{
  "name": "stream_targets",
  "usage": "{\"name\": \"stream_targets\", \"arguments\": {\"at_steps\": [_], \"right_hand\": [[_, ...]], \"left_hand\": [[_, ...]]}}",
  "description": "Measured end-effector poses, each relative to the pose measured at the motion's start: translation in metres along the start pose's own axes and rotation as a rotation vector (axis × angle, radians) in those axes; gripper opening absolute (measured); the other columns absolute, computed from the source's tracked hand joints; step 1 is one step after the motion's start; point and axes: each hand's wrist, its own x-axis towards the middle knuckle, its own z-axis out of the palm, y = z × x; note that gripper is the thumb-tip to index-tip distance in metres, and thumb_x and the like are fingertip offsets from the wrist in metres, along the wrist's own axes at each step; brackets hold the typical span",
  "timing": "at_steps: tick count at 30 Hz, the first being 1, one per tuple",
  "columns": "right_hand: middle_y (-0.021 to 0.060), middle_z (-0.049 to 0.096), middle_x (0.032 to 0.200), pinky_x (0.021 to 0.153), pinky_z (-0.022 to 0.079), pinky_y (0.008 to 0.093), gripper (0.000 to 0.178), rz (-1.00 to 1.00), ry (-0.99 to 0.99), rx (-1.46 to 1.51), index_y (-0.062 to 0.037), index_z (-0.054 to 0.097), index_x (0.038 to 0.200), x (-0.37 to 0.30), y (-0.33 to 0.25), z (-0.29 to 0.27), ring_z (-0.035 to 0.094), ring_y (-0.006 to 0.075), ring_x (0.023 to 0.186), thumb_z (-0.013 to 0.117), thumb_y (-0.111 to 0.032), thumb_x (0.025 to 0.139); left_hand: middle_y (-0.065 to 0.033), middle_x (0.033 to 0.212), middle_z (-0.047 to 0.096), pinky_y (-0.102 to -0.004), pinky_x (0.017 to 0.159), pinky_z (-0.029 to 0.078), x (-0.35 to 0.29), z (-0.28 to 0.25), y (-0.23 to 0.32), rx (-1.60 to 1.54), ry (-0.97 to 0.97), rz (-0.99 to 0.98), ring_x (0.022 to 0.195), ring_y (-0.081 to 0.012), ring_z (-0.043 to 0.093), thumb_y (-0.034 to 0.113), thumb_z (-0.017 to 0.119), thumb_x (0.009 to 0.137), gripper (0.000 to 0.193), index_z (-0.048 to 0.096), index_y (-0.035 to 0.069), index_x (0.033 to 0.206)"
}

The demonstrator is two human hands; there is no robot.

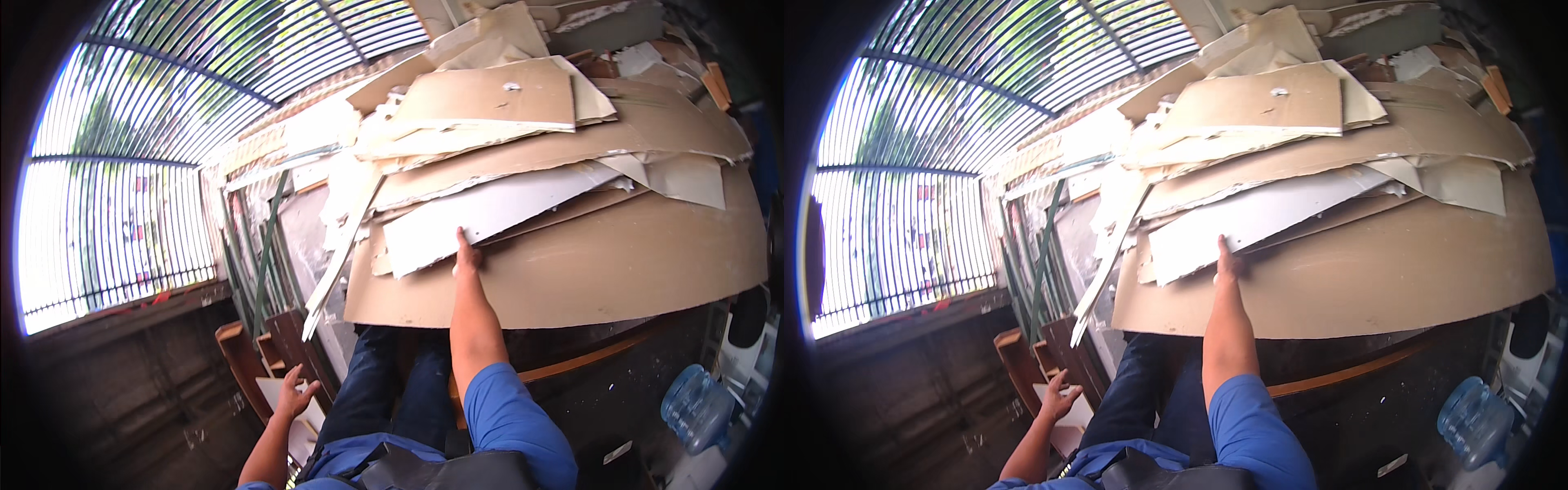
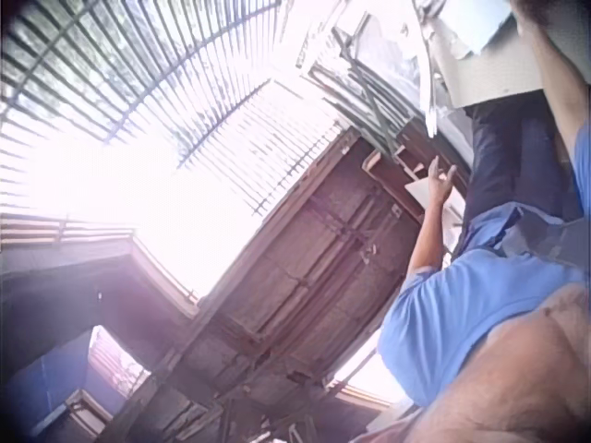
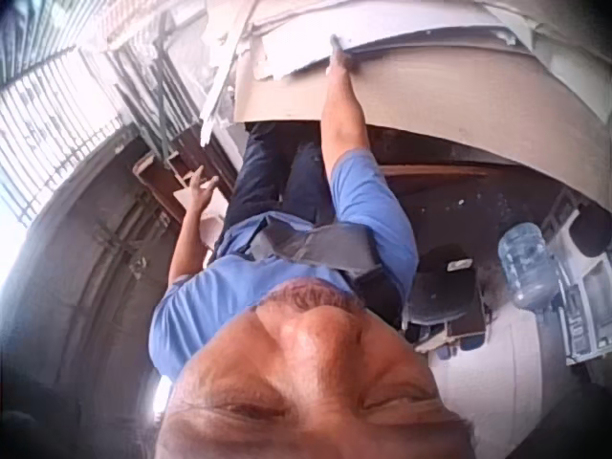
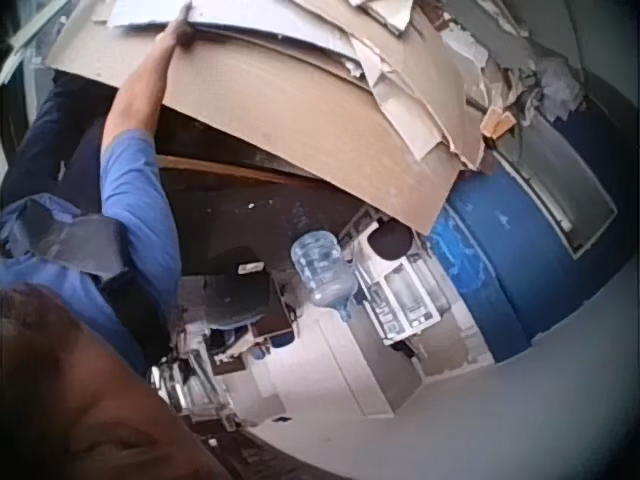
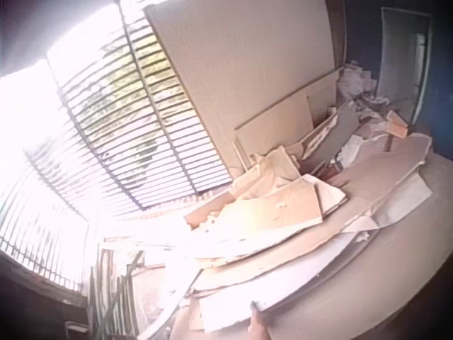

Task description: The person sorts through a large pile of cardboard and wood debris in a cluttered storage area. They pick up and move various pieces of cardboard and wood, occasionally stepping on the pile to reach different items.

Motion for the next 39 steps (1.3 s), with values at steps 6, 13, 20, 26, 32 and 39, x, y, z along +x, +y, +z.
{"name": "stream_targets", "arguments": {"at_steps": [6, 13, 20, 26, 32, 39], "right_hand": [[0.0175, 0.055, 0.140, 0.110, 0.038, 0.0405, 0.077, -0.024, -0.054, 0.187, 0.0089, 0.055, 0.132, -0.012, -0.009, 0.004, 0.052, 0.0279, 0.128, 0.085, -0.037, 0.077], [0.0119, 0.054, 0.142, 0.112, 0.033, 0.0416, 0.076, -0.106, -0.080, 0.308, 0.0004, 0.053, 0.138, -0.016, -0.003, -0.008, 0.047, 0.0259, 0.132, 0.083, -0.035, 0.079], [0.0090, 0.054, 0.143, 0.116, 0.025, 0.0430, 0.069, -0.020, 0.009, 0.277, -0.0014, 0.058, 0.134, -0.007, 0.000, 0.018, 0.044, 0.0244, 0.135, 0.084, -0.030, 0.077], [0.0073, 0.053, 0.139, 0.109, 0.037, 0.0433, 0.066, -0.054, -0.031, 0.334, -0.0058, 0.055, 0.138, 0.005, 0.017, 0.012, 0.048, 0.0248, 0.128, 0.078, -0.032, 0.082], [0.0080, 0.057, 0.135, 0.105, 0.042, 0.0428, 0.058, -0.074, -0.084, 0.321, -0.0016, 0.055, 0.135, -0.016, 0.004, 0.025, 0.053, 0.0260, 0.124, 0.072, -0.032, 0.089], [0.0093, 0.051, 0.140, 0.106, 0.040, 0.0458, 0.062, -0.092, -0.113, 0.316, -0.0048, 0.047, 0.141, -0.017, 0.012, 0.027, 0.049, 0.0284, 0.127, 0.063, -0.042, 0.094]], "left_hand": [[-0.0209, 0.134, 0.055, -0.0398, 0.102, 0.047, 0.134, 0.000, 0.015, 0.058, 0.098, 0.276, 0.121, -0.0339, 0.058, 0.037, 0.078, 0.084, 0.068, 0.054, 0.001, 0.136], [-0.0290, 0.140, 0.049, -0.0457, 0.112, 0.035, 0.328, 0.001, 0.117, 0.132, 0.248, 0.313, 0.133, -0.0421, 0.045, 0.055, 0.064, 0.091, 0.077, 0.051, -0.006, 0.137], [-0.0334, 0.144, 0.044, -0.0459, 0.115, 0.032, 0.454, 0.032, 0.124, -0.043, 0.235, 0.234, 0.138, -0.0441, 0.040, 0.069, 0.062, 0.085, 0.100, 0.041, -0.009, 0.144], [-0.0336, 0.146, 0.042, -0.0454, 0.115, 0.032, 0.488, 0.036, 0.149, -0.070, 0.232, 0.052, 0.139, -0.0432, 0.039, 0.080, 0.054, 0.081, 0.110, 0.039, -0.007, 0.147], [-0.0322, 0.146, 0.043, -0.0421, 0.115, 0.034, 0.554, 0.029, 0.149, -0.279, 0.219, 0.023, 0.139, -0.0417, 0.041, 0.076, 0.054, 0.084, 0.106, 0.041, -0.010, 0.144], [-0.0296, 0.133, 0.058, -0.0442, 0.103, 0.047, 0.620, 0.042, 0.092, -0.139, 0.346, -0.387, 0.123, -0.0402, 0.058, 0.074, 0.063, 0.079, 0.102, 0.050, -0.010, 0.137]]}}
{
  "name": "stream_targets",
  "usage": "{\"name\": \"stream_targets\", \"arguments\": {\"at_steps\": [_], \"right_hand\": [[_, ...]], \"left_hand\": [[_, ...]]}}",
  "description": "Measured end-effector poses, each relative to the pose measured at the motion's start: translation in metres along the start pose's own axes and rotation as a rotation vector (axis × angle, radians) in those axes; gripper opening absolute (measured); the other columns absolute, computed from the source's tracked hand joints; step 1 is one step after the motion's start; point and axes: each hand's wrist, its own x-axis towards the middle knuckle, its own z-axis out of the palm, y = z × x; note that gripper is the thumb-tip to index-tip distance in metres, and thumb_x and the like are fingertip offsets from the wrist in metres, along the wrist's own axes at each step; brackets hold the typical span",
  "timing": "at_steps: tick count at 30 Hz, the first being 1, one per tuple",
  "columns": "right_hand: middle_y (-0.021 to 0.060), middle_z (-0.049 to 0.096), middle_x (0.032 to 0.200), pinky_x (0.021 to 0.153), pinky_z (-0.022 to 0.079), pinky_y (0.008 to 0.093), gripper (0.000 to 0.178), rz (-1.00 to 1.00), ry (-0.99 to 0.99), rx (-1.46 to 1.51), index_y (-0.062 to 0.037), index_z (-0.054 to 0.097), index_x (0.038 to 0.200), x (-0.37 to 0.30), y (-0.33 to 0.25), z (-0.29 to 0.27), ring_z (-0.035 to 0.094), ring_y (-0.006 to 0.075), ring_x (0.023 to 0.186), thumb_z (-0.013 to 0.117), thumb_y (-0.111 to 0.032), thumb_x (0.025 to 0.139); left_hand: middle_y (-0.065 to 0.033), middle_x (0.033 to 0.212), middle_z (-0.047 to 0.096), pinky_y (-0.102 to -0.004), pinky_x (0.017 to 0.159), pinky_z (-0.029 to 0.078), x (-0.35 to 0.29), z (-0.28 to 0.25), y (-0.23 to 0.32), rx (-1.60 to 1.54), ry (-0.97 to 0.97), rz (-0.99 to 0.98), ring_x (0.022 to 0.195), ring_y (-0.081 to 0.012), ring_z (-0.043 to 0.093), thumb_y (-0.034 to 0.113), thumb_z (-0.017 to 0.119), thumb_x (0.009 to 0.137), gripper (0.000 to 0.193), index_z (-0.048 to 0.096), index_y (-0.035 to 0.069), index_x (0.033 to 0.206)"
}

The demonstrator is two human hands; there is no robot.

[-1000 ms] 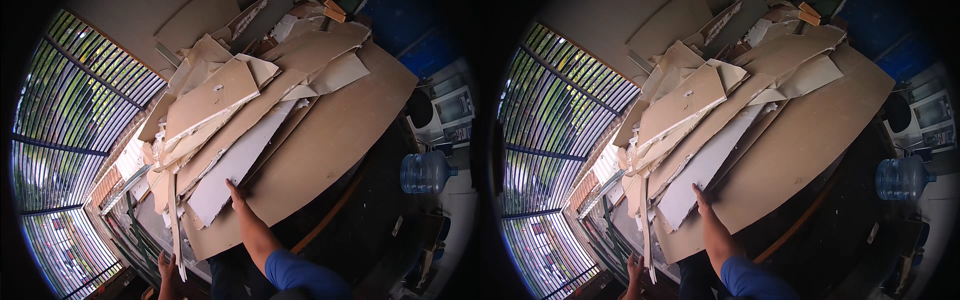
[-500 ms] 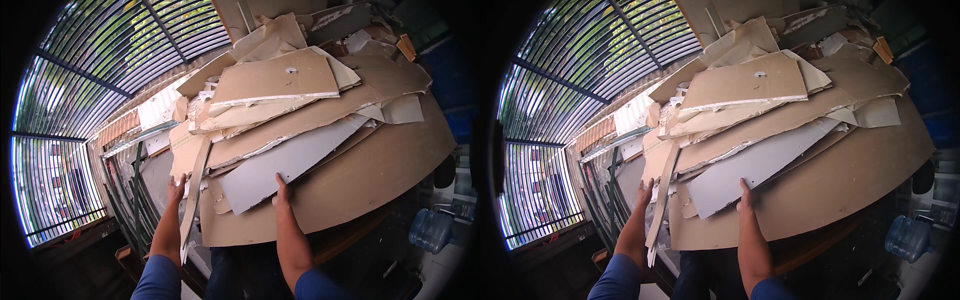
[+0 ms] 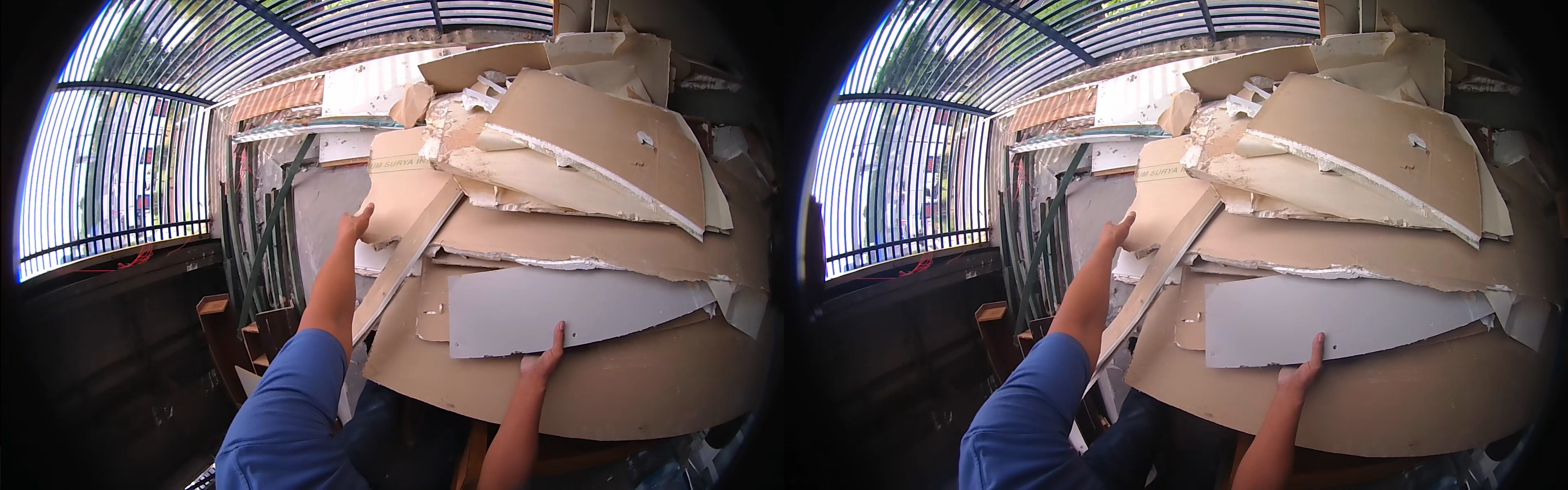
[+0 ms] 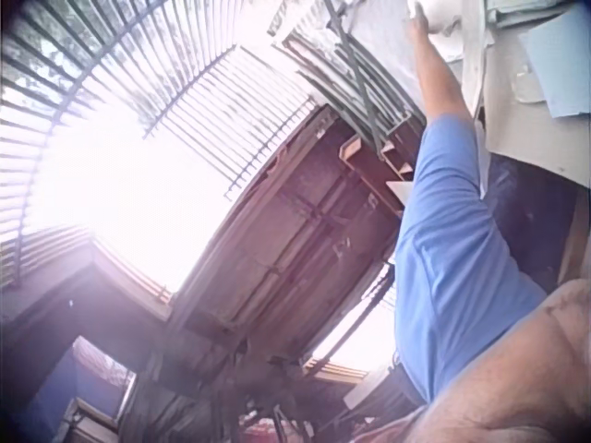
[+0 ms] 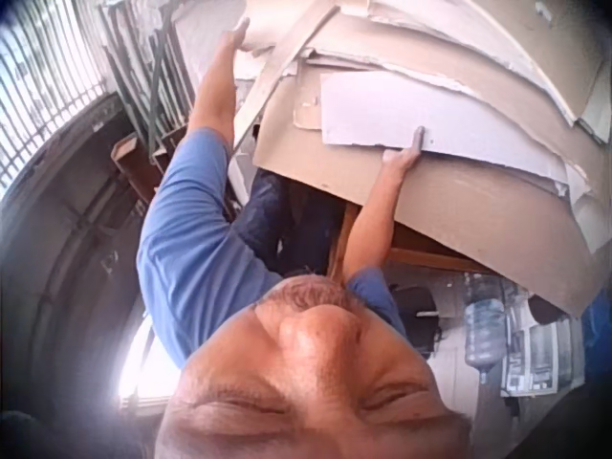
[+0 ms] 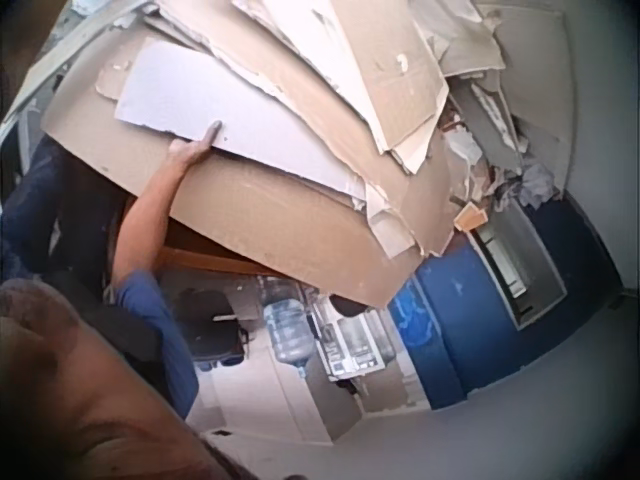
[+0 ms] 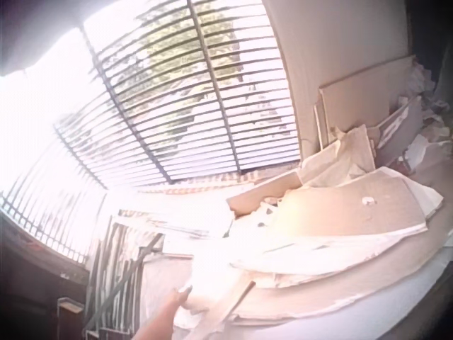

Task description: The person sorts through a large pile of cardboard and wood debris in a cluttered storage area. They pick up and move various pieces of cardboard and wood, occasionally stepping on the pile to reach different items.

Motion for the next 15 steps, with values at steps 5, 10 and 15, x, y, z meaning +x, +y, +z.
{"name": "stream_targets", "arguments": {"at_steps": [5, 10, 15], "right_hand": [[0.0099, 0.051, 0.141, 0.106, 0.041, 0.0467, 0.064, -0.022, -0.092, 0.050, -0.0026, 0.047, 0.140, 0.003, 0.010, -0.011, 0.049, 0.0286, 0.129, 0.063, -0.044, 0.094], [0.0085, 0.058, 0.132, 0.103, 0.044, 0.0416, 0.051, -0.043, 0.063, 0.029, -0.0013, 0.053, 0.135, 0.010, 0.003, -0.008, 0.055, 0.0262, 0.120, 0.068, -0.024, 0.092], [0.0084, 0.060, 0.127, 0.101, 0.046, 0.0419, 0.048, -0.095, 0.079, 0.116, -0.0003, 0.056, 0.131, 0.020, 0.003, -0.025, 0.057, 0.0255, 0.117, 0.073, -0.010, 0.086]], "left_hand": [[-0.0215, 0.130, 0.060, -0.0450, 0.096, 0.052, 0.002, 0.001, 0.001, -0.301, -0.578, -0.135, 0.107, -0.0287, 0.066, 0.065, 0.072, 0.080, 0.092, 0.052, -0.004, 0.138], [-0.0079, 0.105, 0.073, -0.0358, 0.074, 0.060, 0.005, 0.039, -0.020, -0.865, -0.811, -0.202, 0.086, -0.0215, 0.073, 0.047, 0.077, 0.085, 0.052, 0.065, 0.008, 0.116], [-0.0104, 0.099, 0.071, -0.0378, 0.080, 0.060, -0.014, 0.053, -0.025, -1.060, -0.865, -0.208, 0.083, -0.0259, 0.070, 0.038, 0.072, 0.092, 0.032, 0.065, 0.010, 0.107]]}}
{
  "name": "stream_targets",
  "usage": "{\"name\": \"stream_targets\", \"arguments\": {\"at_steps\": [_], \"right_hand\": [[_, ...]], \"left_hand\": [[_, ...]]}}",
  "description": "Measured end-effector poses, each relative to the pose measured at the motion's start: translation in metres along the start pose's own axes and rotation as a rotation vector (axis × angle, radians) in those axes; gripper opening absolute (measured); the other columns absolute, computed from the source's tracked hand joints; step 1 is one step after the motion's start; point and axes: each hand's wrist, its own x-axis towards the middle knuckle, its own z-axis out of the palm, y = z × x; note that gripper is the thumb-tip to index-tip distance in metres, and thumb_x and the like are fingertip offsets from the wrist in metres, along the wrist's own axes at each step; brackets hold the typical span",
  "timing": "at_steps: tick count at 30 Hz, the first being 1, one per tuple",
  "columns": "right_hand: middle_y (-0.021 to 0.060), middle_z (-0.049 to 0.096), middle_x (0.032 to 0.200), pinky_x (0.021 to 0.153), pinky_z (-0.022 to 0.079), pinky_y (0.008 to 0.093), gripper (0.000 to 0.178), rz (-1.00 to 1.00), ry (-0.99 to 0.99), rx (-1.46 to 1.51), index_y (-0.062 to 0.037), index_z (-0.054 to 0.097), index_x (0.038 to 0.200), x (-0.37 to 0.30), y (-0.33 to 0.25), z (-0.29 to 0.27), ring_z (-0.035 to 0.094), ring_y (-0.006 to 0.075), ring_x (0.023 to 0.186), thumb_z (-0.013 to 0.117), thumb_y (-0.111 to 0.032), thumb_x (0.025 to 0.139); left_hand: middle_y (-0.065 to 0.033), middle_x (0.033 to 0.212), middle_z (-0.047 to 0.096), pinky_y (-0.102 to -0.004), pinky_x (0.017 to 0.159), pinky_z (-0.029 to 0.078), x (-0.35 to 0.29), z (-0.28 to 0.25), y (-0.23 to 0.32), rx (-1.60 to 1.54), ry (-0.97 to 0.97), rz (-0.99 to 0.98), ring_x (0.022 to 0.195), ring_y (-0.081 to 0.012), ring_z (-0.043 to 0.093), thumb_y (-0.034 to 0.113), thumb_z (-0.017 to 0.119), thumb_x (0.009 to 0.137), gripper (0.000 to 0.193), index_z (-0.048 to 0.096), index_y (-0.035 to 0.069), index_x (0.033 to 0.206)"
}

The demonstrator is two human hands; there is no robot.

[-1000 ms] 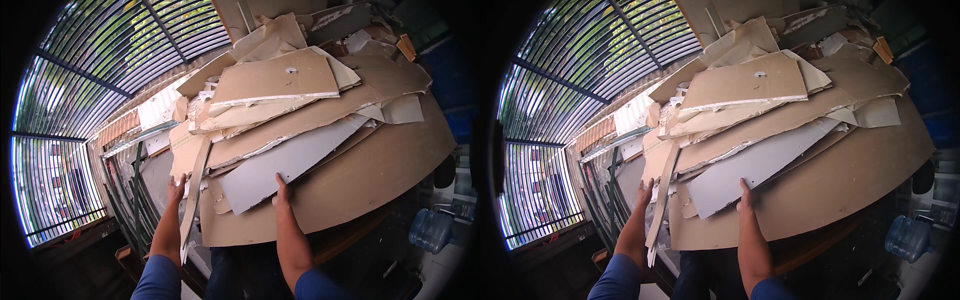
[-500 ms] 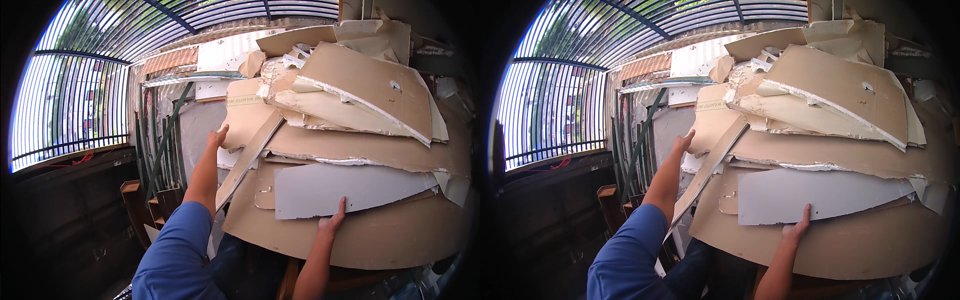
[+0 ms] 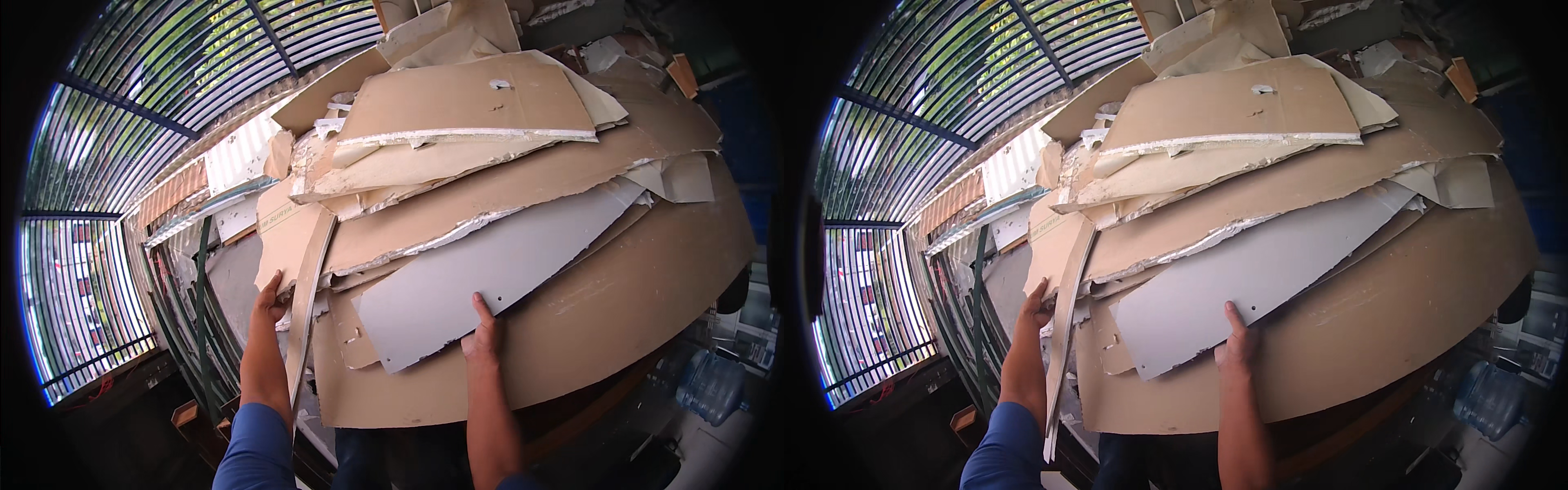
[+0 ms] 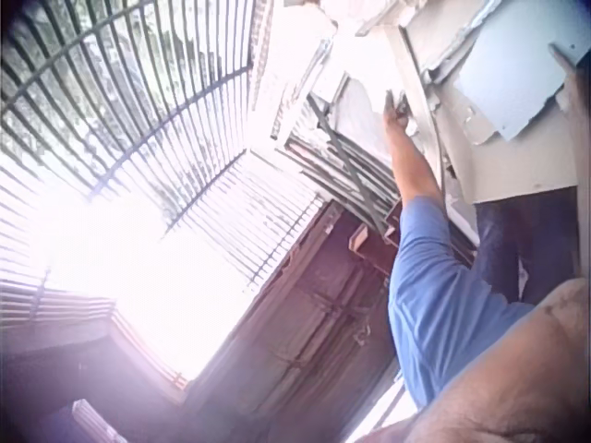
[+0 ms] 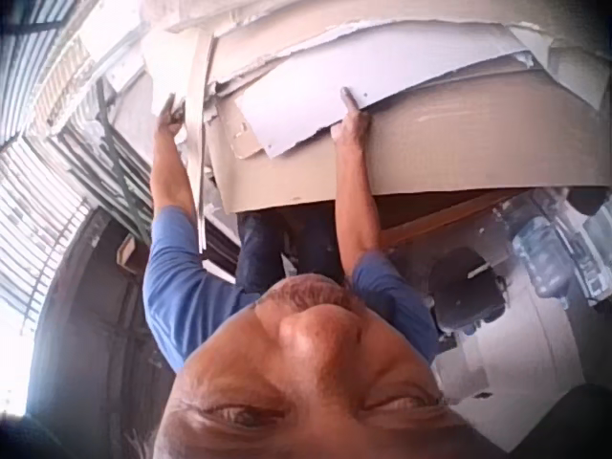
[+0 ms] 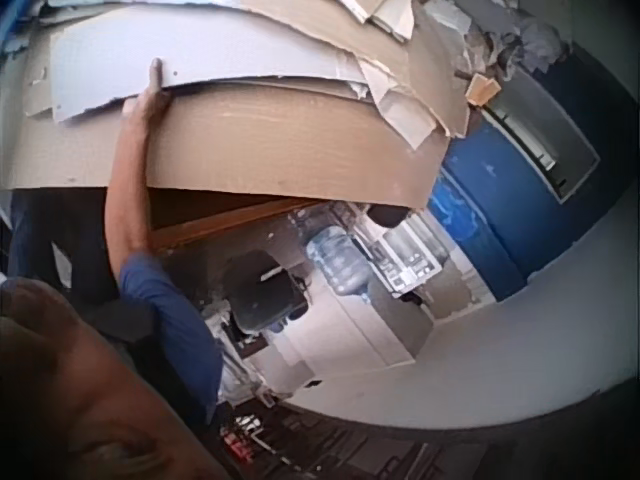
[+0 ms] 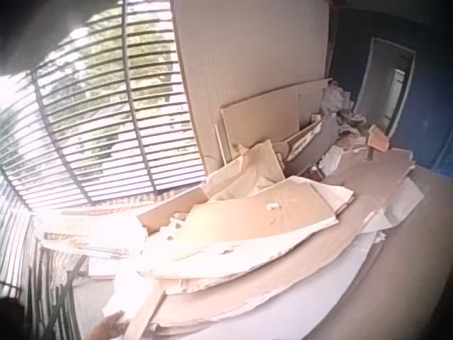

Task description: The person sorts through a large pile of cardboard and wood debris in a cluttered storage area. They pick up and move various pieces of cardboard and wood, occasionally stepping on the pile to reach different items.

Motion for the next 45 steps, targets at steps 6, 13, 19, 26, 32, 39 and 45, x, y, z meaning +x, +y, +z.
{"name": "stream_targets", "arguments": {"at_steps": [6, 13, 19, 26, 32, 39, 45], "right_hand": [[0.0126, 0.065, 0.112, 0.088, 0.052, 0.0409, 0.044, -0.132, 0.032, 0.042, 0.0054, 0.062, 0.116, -0.004, 0.000, -0.007, 0.063, 0.0252, 0.101, 0.080, -0.006, 0.078], [0.0121, 0.066, 0.106, 0.085, 0.053, 0.0388, 0.037, -0.135, 0.037, 0.008, 0.0047, 0.064, 0.109, -0.035, -0.028, -0.031, 0.064, 0.0226, 0.094, 0.080, -0.005, 0.077], [0.0089, 0.064, 0.110, 0.087, 0.054, 0.0422, 0.044, -0.127, -0.005, -0.051, -0.0019, 0.061, 0.117, -0.079, -0.076, -0.099, 0.063, 0.0239, 0.100, 0.080, -0.004, 0.077], [0.0078, 0.065, 0.108, 0.088, 0.052, 0.0380, 0.041, -0.148, -0.010, -0.147, 0.0002, 0.062, 0.116, -0.123, -0.141, -0.161, 0.062, 0.0213, 0.098, 0.078, -0.006, 0.079], [0.0112, 0.066, 0.107, 0.086, 0.052, 0.0374, 0.036, -0.105, -0.055, -0.234, 0.0035, 0.064, 0.113, -0.175, -0.214, -0.224, 0.064, 0.0221, 0.096, 0.077, -0.009, 0.082], [0.0146, 0.064, 0.118, 0.095, 0.050, 0.0389, 0.048, -0.199, 0.184, -0.337, 0.0064, 0.058, 0.123, -0.149, -0.169, -0.270, 0.062, 0.0254, 0.107, 0.076, -0.021, 0.088], [0.0277, 0.061, 0.125, 0.097, 0.051, 0.0412, 0.067, -0.449, 0.428, -0.747, 0.0125, 0.051, 0.129, -0.141, -0.148, -0.262, 0.063, 0.0350, 0.114, 0.070, -0.040, 0.092]], "left_hand": [[-0.0171, 0.100, 0.072, -0.0442, 0.079, 0.059, -0.016, -0.006, -0.001, 0.071, -0.176, -0.034, 0.082, -0.0303, 0.069, 0.037, 0.063, 0.097, 0.038, 0.066, 0.001, 0.108], [-0.0147, 0.099, 0.072, -0.0400, 0.074, 0.057, -0.077, -0.016, -0.025, 0.199, -0.128, 0.084, 0.081, -0.0274, 0.069, 0.036, 0.055, 0.101, 0.038, 0.066, 0.001, 0.110], [-0.0132, 0.103, 0.071, -0.0396, 0.083, 0.055, -0.180, -0.019, -0.094, 0.101, -0.227, 0.070, 0.090, -0.0252, 0.068, 0.034, 0.051, 0.103, 0.036, 0.065, 0.002, 0.114], [-0.0121, 0.109, 0.068, -0.0407, 0.087, 0.054, -0.299, -0.010, -0.147, 0.028, -0.130, 0.137, 0.095, -0.0258, 0.066, 0.025, 0.055, 0.101, 0.030, 0.060, 0.001, 0.119], [-0.0144, 0.114, 0.064, -0.0443, 0.092, 0.054, -0.395, -0.027, -0.226, -0.035, 0.001, -0.014, 0.105, -0.0289, 0.065, 0.011, 0.060, 0.098, 0.040, 0.048, -0.001, 0.134], [-0.0163, 0.131, 0.060, -0.0479, 0.101, 0.047, -0.368, -0.056, -0.295, 0.168, -0.164, -0.203, 0.114, -0.0335, 0.059, 0.036, 0.038, 0.106, 0.050, 0.046, 0.004, 0.143], [-0.0139, 0.123, 0.063, -0.0495, 0.096, 0.050, -0.356, -0.061, -0.296, 0.142, -0.147, -0.311, 0.108, -0.0328, 0.061, 0.039, 0.039, 0.104, 0.046, 0.055, 0.006, 0.133]]}}
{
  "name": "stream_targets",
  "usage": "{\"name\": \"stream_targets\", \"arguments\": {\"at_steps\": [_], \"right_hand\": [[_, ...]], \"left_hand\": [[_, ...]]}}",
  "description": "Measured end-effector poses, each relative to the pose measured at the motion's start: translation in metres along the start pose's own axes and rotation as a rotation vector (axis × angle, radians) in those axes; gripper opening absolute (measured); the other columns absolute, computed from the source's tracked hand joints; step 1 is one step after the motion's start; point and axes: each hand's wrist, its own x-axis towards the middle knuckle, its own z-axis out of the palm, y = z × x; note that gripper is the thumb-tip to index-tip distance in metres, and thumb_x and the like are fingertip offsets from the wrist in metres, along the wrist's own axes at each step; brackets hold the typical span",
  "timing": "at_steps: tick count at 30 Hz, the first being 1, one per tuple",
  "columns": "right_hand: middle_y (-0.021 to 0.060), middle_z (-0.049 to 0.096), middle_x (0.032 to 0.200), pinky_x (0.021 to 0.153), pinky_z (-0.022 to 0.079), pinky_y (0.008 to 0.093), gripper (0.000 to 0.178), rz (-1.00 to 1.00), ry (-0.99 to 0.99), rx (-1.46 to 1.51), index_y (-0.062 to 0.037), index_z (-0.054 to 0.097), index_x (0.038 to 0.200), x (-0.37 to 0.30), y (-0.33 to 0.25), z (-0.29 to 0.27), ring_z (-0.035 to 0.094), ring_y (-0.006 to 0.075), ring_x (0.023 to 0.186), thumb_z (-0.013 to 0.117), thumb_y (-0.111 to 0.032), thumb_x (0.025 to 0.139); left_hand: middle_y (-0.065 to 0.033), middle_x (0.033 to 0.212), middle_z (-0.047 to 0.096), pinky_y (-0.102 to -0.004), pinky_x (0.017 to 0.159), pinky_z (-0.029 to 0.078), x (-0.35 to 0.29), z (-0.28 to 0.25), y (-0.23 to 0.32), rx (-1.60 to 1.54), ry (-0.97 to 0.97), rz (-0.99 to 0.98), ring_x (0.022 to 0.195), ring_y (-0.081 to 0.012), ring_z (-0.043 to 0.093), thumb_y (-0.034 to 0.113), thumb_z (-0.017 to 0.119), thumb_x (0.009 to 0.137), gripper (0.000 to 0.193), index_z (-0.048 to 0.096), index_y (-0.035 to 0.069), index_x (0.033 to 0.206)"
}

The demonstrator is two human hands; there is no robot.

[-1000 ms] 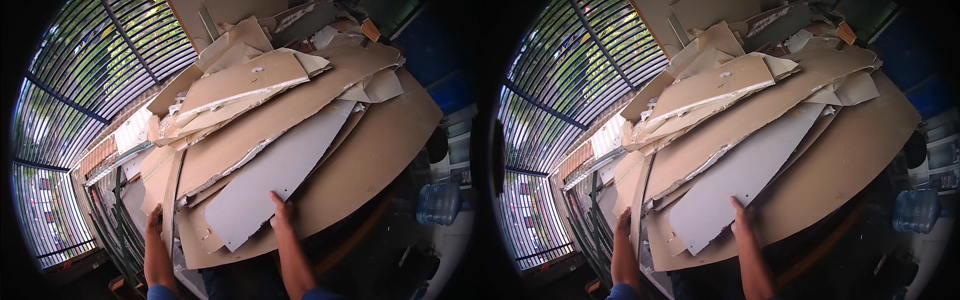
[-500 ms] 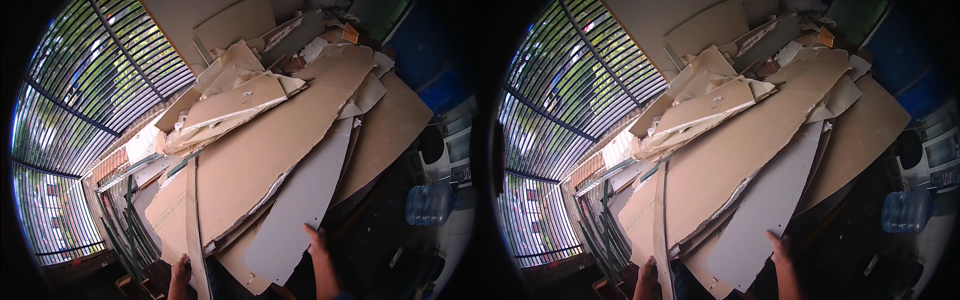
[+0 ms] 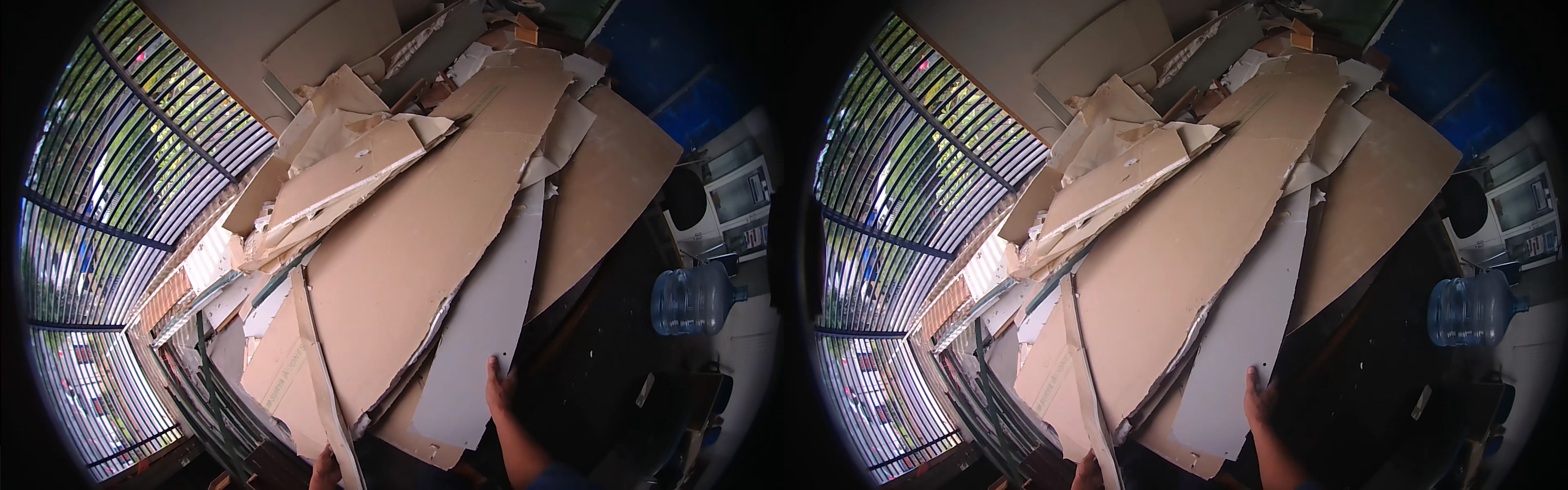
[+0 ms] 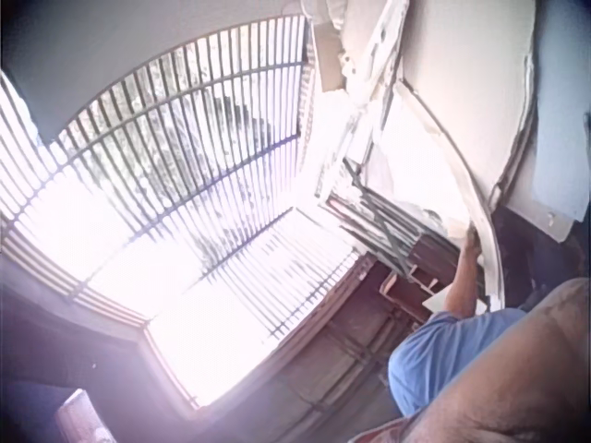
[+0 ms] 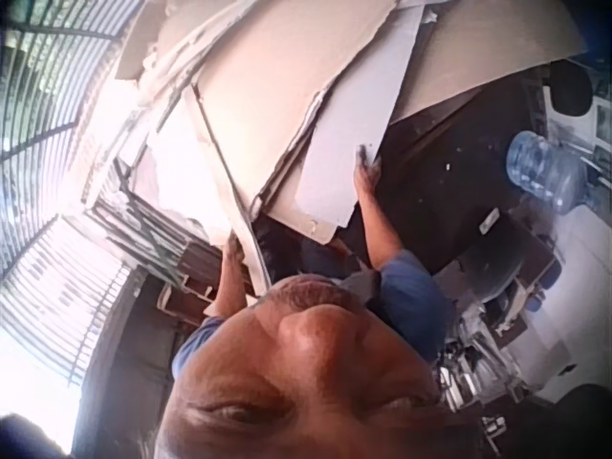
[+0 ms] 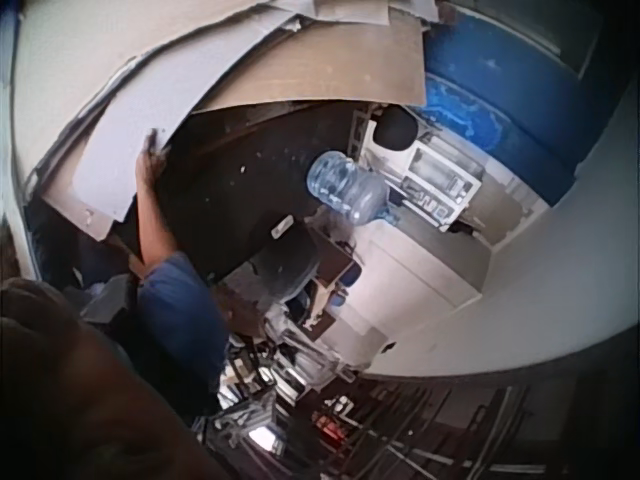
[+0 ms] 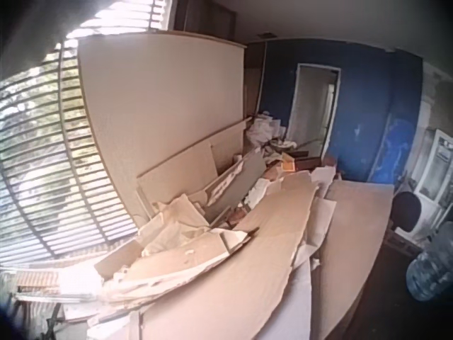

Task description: The person sorts through a large pile of cardboard and wood debris in a cluttered storage area. They pick up and move various pieces of cardboard and wood, occasionally stepping on the pile to reach different items.

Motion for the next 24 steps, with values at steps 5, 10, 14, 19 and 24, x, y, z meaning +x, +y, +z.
{"name": "stream_targets", "arguments": {"at_steps": [5, 10, 14, 19, 24], "right_hand": [[0.0304, 0.059, 0.127, 0.098, 0.050, 0.0429, 0.075, 0.037, 0.051, -0.179, 0.0125, 0.051, 0.129, -0.001, 0.005, -0.003, 0.061, 0.0392, 0.117, 0.070, -0.048, 0.089], [0.0314, 0.061, 0.125, 0.097, 0.051, 0.0426, 0.085, 0.128, 0.060, -0.276, 0.0117, 0.053, 0.127, -0.002, -0.002, -0.003, 0.062, 0.0411, 0.115, 0.068, -0.060, 0.085], [0.0320, 0.064, 0.118, 0.094, 0.052, 0.0439, 0.087, 0.037, 0.143, -0.301, 0.0117, 0.060, 0.120, -0.005, 0.009, 0.003, 0.064, 0.0432, 0.111, 0.065, -0.067, 0.083], [0.0326, 0.068, 0.106, 0.090, 0.053, 0.0459, 0.091, 0.243, 0.040, -0.328, 0.0123, 0.068, 0.104, -0.004, -0.018, 0.002, 0.066, 0.0456, 0.105, 0.060, -0.075, 0.081], [0.0347, 0.067, 0.104, 0.089, 0.054, 0.0460, 0.101, 0.382, -0.030, -0.489, 0.0143, 0.069, 0.100, -0.006, -0.018, -0.004, 0.066, 0.0452, 0.104, 0.052, -0.083, 0.079]], "left_hand": [[-0.0122, 0.113, 0.065, -0.0498, 0.091, 0.052, -0.032, 0.040, 0.021, 0.179, 0.144, 0.024, 0.101, -0.0311, 0.062, 0.038, 0.044, 0.103, 0.039, 0.062, 0.008, 0.120], [-0.0270, 0.159, 0.023, -0.0526, 0.113, 0.033, -0.041, 0.079, 0.042, 0.504, 1.083, 0.282, 0.142, -0.0432, 0.032, 0.057, 0.074, 0.081, 0.111, 0.013, 0.008, 0.159], [-0.0272, 0.152, 0.034, -0.0483, 0.119, 0.025, -0.022, 0.065, 0.083, 1.102, 1.183, 0.617, 0.143, -0.0419, 0.028, 0.061, 0.062, 0.087, 0.098, 0.024, 0.000, 0.154], [-0.0317, 0.160, 0.014, -0.0473, 0.121, 0.018, -0.015, 0.074, 0.135, 1.050, 1.006, 0.366, 0.149, -0.0447, 0.015, 0.073, 0.067, 0.077, 0.120, 0.013, 0.004, 0.158], [-0.0224, 0.164, 0.011, -0.0474, 0.119, 0.024, 0.015, 0.020, 0.107, 0.702, 0.818, 0.278, 0.148, -0.0397, 0.021, 0.071, 0.071, 0.075, 0.133, -0.003, -0.003, 0.156]]}}
